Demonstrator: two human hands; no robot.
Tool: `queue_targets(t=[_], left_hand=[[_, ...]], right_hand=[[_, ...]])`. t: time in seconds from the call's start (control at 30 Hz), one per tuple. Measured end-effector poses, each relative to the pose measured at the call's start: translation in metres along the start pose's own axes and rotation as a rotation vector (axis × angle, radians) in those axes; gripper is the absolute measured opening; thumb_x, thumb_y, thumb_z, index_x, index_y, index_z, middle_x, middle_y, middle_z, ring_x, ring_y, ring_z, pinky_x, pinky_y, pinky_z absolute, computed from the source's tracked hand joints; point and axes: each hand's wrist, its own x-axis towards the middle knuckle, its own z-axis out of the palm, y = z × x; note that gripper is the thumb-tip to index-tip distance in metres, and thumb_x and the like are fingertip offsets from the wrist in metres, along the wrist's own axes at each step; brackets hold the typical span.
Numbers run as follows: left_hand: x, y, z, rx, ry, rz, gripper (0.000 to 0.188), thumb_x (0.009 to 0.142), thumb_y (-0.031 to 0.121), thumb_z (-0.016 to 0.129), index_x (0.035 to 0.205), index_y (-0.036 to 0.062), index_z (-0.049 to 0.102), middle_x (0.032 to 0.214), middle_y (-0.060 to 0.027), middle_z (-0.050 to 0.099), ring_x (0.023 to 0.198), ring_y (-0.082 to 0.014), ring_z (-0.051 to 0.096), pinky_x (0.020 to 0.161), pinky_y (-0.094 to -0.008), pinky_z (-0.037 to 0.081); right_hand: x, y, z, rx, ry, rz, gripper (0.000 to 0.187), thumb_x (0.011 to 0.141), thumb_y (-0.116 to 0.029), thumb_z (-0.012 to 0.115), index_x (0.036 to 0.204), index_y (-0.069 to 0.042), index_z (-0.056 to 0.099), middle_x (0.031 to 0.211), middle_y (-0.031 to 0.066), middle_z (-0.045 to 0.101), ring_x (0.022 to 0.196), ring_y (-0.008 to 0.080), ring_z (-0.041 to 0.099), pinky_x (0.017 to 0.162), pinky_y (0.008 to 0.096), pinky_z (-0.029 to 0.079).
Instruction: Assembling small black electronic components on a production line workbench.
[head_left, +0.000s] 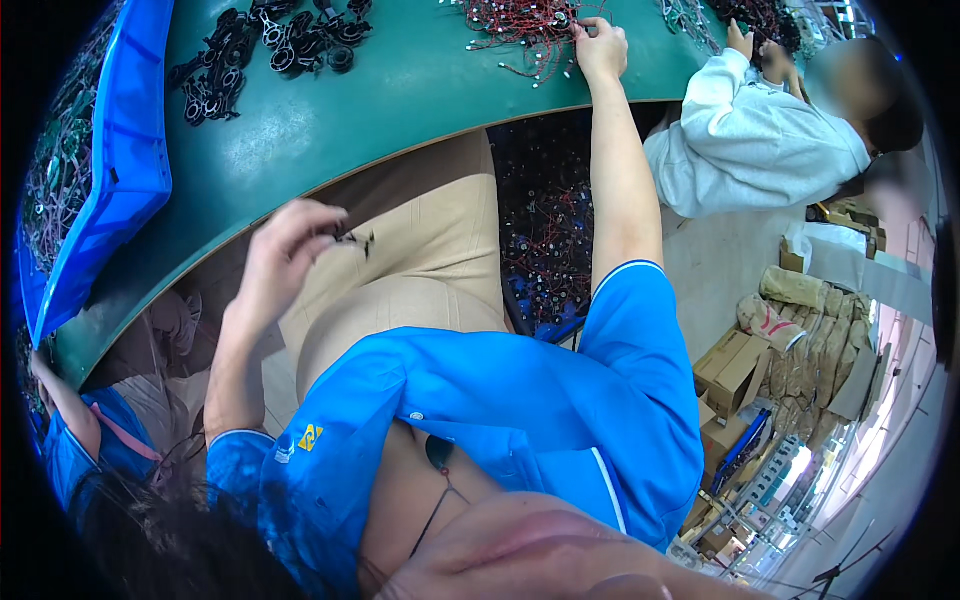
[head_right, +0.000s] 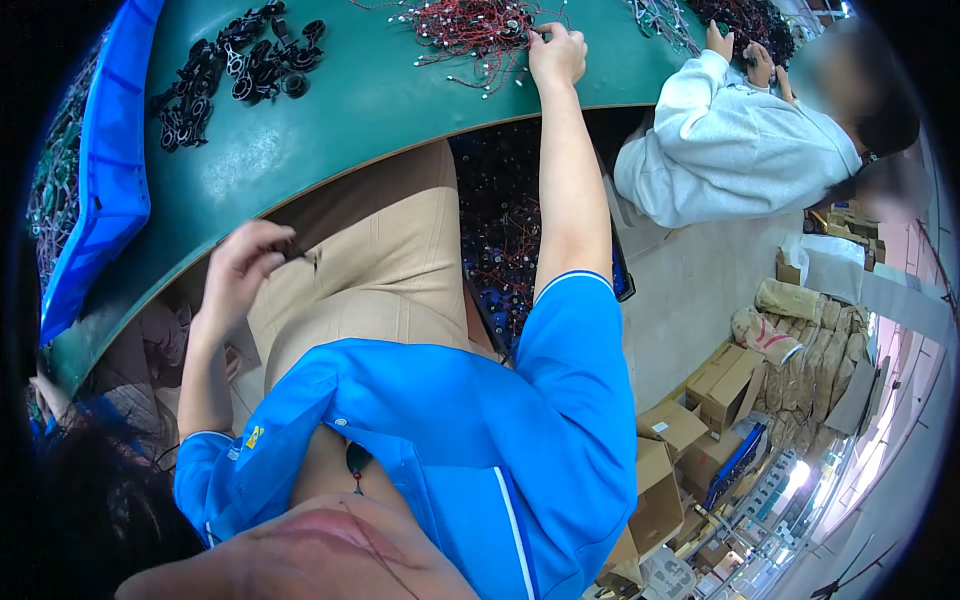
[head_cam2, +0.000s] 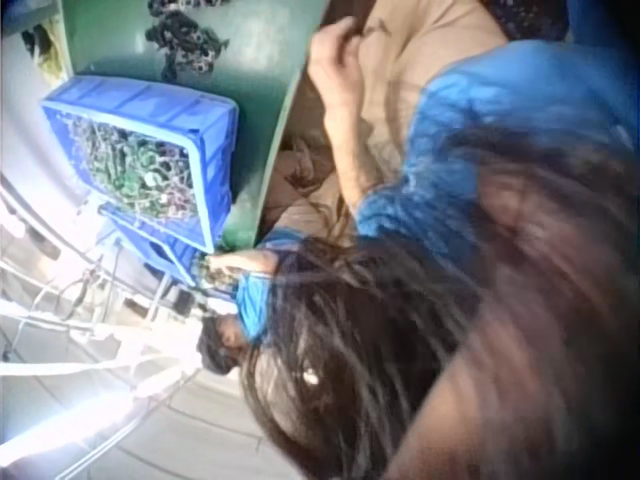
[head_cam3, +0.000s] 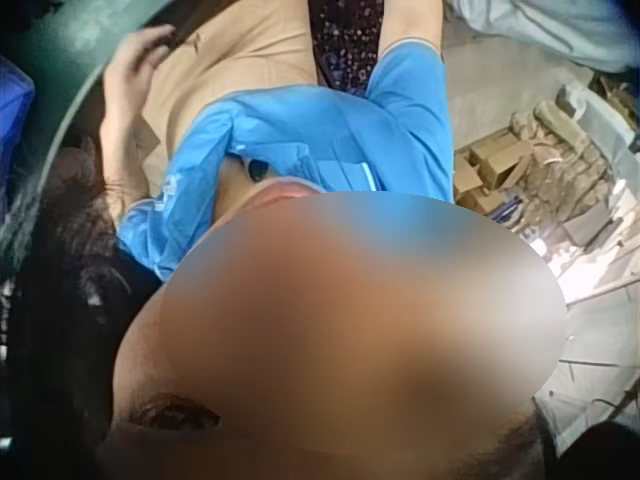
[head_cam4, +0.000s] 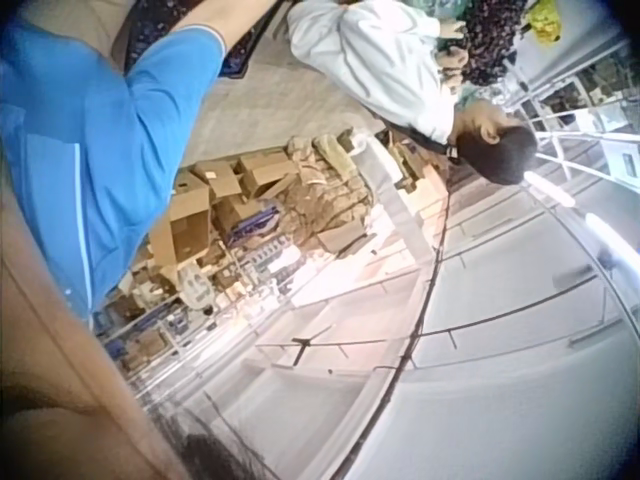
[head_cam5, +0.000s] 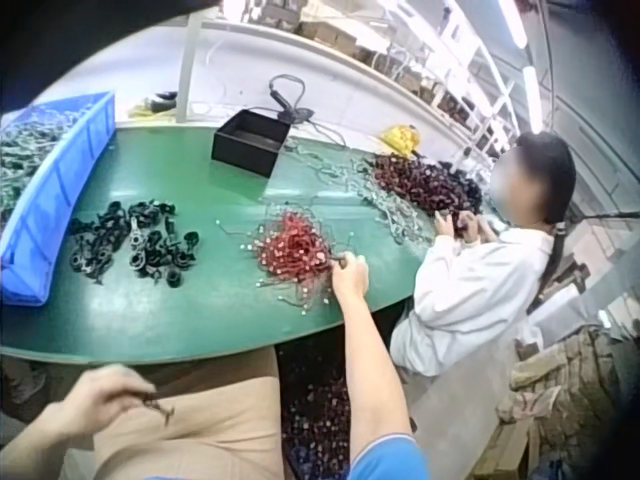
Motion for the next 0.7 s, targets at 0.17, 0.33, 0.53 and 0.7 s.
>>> queue_targets(t=[0.17,0.33,0.53,0.7], left_hand=[[-0.029,0.003,0.021,0.084,-0.185,0.02,0.037,0.077,-0.008,0.059,0.111,0.0049,0.063,0.099,-0.009,0.062,0.083,-0.0221,0.058,0.073,-0.0313,0.047],[-0.027,0.001,0.035,0.021,-0.262,0.056,0.036,0.076,-0.005,0.062,0.111,0.0051,0.063,0.094,-0.0093,0.063,0.082,-0.0226,0.058,0.073,-0.0318,0.047],[-0.029,-0.007,0.062,-0.108,-0.291,0.132,0.03,0.082,-0.002,0.063,0.111,0.0044,0.062,0.087,-0.0083,0.063,0.07,-0.0179,0.057,0.064,-0.0274,0.047],[-0.034,-0.012,0.071,-0.486,-0.067,-0.372,0.025,0.088,0.0,0.059,0.112,0.0035,0.061,0.084,-0.007,0.062,0.059,-0.011,0.053,0.054,-0.0216,0.043]], right_hand=[[0.016,0.011,-0.006,0.677,-0.103,0.28,0.018,0.09,-0.011,0.06,0.102,0.002,0.061,0.086,0.0098,0.063,0.072,0.0164,0.061,0.07,0.0261,0.05],[0.053,0.023,-0.018,0.999,0.135,0.31,0.02,0.088,-0.015,0.06,0.103,-0.001,0.06,0.085,0.0114,0.066,0.073,0.016,0.061,0.066,0.0261,0.05],[0.089,-0.016,-0.073,1.277,0.296,0.59,0.017,0.089,-0.014,0.058,0.102,-0.003,0.059,0.085,0.009,0.063,0.072,0.0136,0.058,0.065,0.0243,0.047],[0.014,-0.123,-0.127,1.565,0.346,1.023,0.012,0.092,-0.012,0.056,0.101,-0.004,0.057,0.085,0.0055,0.059,0.07,0.0108,0.053,0.064,0.022,0.045]])
